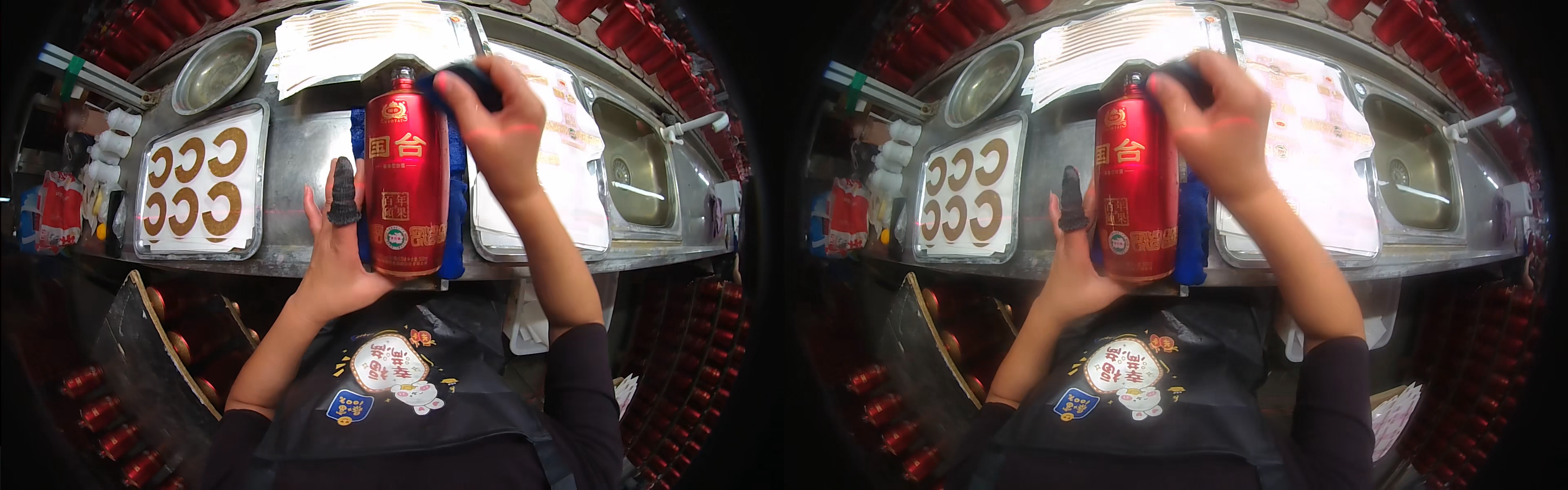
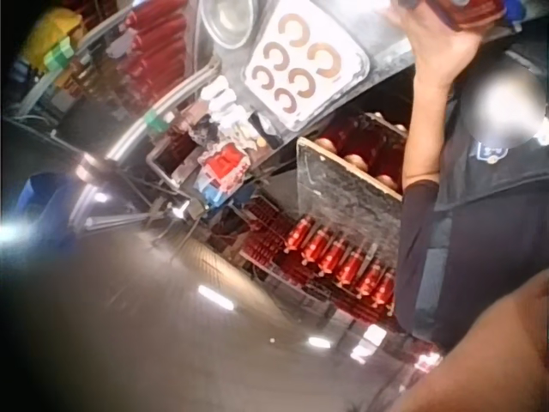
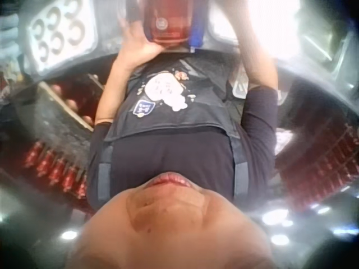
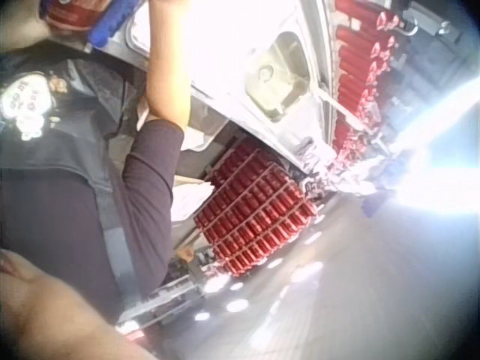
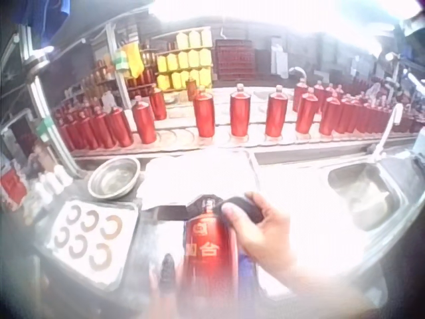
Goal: The person applies gold circular labels to the necks of red cylindrical bottles, then affixes a rectangular label to the body of each bottle. They wipe the bottle surfaces with a cloth and place the finished bottles on a nearby table. The process is repeated for multiple bottles.
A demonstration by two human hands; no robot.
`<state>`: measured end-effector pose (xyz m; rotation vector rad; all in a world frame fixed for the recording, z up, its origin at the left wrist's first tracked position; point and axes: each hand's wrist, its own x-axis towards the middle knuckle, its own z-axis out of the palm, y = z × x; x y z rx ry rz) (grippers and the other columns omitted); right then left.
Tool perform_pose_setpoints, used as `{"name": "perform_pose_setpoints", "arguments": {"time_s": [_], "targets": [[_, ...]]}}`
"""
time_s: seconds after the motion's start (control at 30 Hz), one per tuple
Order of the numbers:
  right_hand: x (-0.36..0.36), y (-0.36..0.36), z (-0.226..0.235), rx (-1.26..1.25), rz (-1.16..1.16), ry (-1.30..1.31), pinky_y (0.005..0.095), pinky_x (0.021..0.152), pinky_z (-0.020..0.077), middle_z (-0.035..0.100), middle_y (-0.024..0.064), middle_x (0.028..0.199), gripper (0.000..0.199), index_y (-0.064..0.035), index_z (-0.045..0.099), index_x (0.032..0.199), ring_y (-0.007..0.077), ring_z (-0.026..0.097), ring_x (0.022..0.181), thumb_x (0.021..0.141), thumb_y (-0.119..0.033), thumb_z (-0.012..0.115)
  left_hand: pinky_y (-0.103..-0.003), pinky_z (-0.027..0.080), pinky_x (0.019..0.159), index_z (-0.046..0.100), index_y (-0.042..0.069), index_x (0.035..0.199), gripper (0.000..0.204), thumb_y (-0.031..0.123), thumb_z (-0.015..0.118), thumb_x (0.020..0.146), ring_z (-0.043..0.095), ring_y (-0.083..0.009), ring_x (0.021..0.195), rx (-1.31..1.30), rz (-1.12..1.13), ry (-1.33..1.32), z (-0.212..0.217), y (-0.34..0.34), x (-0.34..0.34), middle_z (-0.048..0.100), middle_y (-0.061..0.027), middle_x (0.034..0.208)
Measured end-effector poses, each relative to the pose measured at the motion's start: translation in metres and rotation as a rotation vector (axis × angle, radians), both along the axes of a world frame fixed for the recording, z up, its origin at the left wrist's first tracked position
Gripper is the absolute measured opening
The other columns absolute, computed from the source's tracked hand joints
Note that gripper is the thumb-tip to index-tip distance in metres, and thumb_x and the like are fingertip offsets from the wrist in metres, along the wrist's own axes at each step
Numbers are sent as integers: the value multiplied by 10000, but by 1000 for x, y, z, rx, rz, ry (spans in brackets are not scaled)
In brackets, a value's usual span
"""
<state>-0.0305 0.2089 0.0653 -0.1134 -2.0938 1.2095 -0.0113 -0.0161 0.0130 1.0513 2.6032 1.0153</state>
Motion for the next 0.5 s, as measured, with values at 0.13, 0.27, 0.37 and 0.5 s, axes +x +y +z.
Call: {"name": "perform_pose_setpoints", "arguments": {"time_s": [0.13,0.27,0.37,0.5], "targets": [[33,-8,-4,5,152,26,215,652,468,651,5,789,174,-15,679,939,63,579,725,874,-110,809,-526,91,1248,178,-4,1604,1326,361,983,615,341,-337,1511,81,-9,140,3,1,6,436,-218,1565],[95,-26,-61,-102,85,-196,266,645,503,663,57,794,194,-15,679,946,118,619,707,869,-138,809,-649,-33,1202,190,42,1612,1336,491,950,610,292,-417,1522,242,29,-134,-10,3,2,387,-250,1584],[110,-30,-66,-557,-53,-250,265,640,517,677,22,815,181,-13,658,944,82,618,735,931,-155,770,-651,-18,1205,255,44,1583,1275,461,961,607,355,-384,1495,188,-40,28,-15,-3,0,433,-220,1561],[111,-39,-35,-391,-26,-159,239,657,497,680,10,811,176,-11,665,931,71,606,731,916,-137,788,-647,-12,1214,354,48,1508,1141,457,954,627,471,-364,1410,201,-9,-351,-19,-6,-2,564,-144,1448]]}}
